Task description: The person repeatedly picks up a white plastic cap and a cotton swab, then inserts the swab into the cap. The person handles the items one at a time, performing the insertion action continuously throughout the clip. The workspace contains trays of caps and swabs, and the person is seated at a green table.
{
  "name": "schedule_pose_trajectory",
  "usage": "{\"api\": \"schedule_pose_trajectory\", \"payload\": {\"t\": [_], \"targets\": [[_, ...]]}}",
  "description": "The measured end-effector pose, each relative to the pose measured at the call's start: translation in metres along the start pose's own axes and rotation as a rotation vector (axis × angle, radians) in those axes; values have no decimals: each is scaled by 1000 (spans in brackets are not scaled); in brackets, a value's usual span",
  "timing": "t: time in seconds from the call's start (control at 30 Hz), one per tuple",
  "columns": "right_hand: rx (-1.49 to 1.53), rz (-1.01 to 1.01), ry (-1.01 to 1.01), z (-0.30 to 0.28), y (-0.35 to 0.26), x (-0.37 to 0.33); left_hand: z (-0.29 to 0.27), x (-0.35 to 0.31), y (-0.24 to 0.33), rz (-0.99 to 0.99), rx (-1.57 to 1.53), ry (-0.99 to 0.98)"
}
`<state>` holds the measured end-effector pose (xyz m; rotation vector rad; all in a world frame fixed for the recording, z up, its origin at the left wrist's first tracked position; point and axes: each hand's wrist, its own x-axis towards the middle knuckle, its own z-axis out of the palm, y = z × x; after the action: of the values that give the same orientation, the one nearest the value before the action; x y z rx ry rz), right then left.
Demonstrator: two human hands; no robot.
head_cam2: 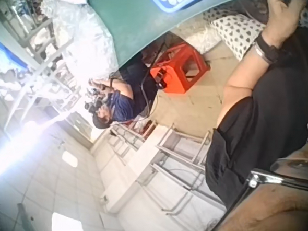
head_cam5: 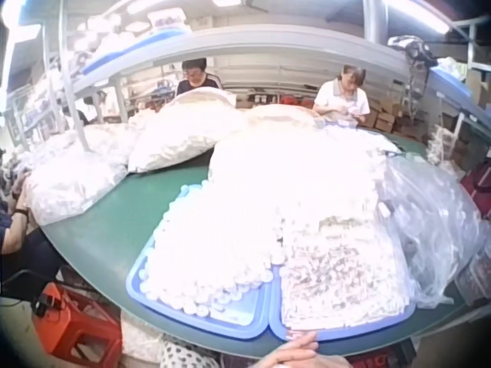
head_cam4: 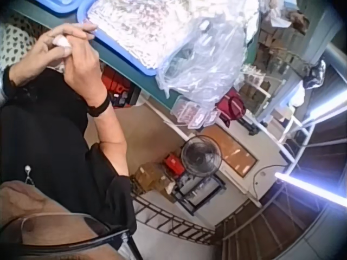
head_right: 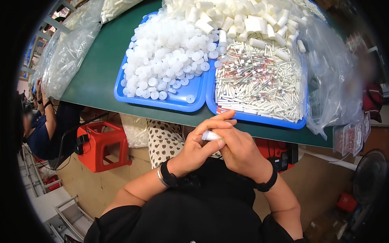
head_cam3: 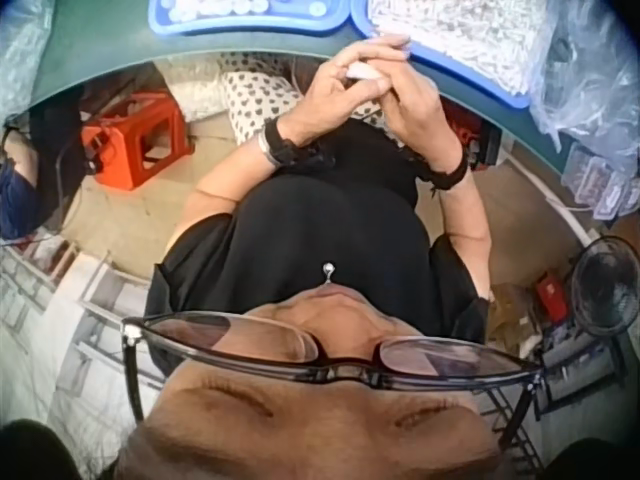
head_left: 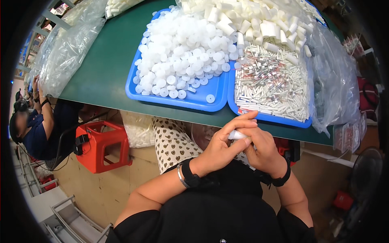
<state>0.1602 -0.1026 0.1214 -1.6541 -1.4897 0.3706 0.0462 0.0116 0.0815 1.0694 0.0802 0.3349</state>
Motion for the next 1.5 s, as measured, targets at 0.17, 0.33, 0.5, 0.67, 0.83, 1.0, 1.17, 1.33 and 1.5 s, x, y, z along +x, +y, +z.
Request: {"api": "schedule_pose_trajectory", "payload": {"t": [0.17, 0.33, 0.5, 0.67, 0.83, 1.0, 1.17, 1.33, 1.5], "targets": [[29, 42, 71, 13, 4, 1, 1, 3, 5, -11, -19, 29], [-116, 29, 121, 15, 3, 10, -3, 9, 18, -199, -537, 92], [-288, -84, 114, 11, 14, 8, -4, 5, 12, -280, -750, 83], [-207, 15, 97, 26, 4, 3, 0, -6, -2, -235, -806, 119], [-271, 84, 170, 42, 4, 2, 3, -6, 1, -253, -839, 163], [-103, 147, 208, 42, -6, 5, -5, -4, 10, -328, -751, 184], [-274, 24, 76, 33, 0, -1, 3, -12, -2, -300, -756, 161], [-146, 121, 159, 46, 0, -4, 4, -13, -3, -307, -800, 172], [171, 349, 158, 46, -7, -4, 0, -13, 3, -367, -640, 186]]}}
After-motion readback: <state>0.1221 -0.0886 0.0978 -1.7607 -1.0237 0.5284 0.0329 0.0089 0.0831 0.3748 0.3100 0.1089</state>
